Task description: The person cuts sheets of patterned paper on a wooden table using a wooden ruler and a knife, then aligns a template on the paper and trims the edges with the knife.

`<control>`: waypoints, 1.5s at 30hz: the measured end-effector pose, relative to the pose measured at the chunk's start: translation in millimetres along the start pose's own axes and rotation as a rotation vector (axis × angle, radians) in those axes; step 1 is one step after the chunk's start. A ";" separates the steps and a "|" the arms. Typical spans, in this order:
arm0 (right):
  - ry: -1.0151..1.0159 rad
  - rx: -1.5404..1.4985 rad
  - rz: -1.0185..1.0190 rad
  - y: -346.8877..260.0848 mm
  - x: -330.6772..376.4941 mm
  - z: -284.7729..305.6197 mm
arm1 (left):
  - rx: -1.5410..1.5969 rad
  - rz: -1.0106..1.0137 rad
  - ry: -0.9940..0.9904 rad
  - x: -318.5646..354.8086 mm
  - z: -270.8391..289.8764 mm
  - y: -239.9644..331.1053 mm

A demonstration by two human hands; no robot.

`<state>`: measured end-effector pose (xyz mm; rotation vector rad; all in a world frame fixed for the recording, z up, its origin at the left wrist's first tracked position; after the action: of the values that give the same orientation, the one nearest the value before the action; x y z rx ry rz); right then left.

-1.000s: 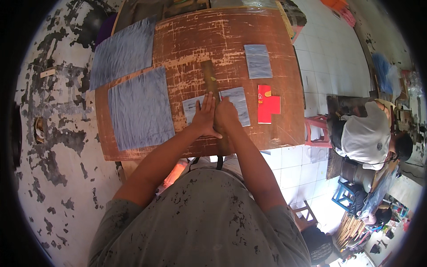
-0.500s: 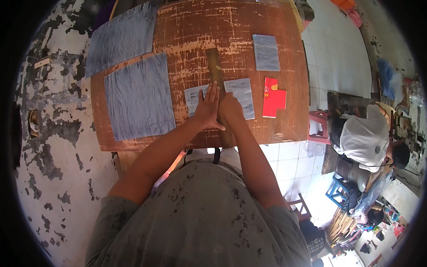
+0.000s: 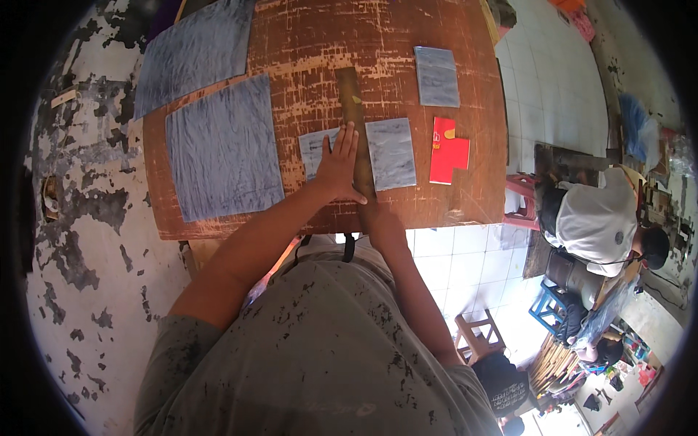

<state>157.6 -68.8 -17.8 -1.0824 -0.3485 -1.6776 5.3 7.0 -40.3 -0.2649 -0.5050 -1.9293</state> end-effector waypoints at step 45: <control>0.017 0.190 0.069 17.6 -31.7 -0.3 | 0.006 0.014 -0.017 2.0 -2.3 -1.0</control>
<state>173.8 -56.7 -47.9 -0.9287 -0.4447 -1.5585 3.7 4.6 -41.7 -0.2806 -0.5193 -1.9125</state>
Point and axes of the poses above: each hand's wrist, its own x-axis away from the middle knuckle, its own z-axis out of the back of the hand, y = z × x, the point moved 8 cm from there along -x, towards the middle knuckle, and after that the axes turned 11 degrees about -z, right-handed, at the moved point
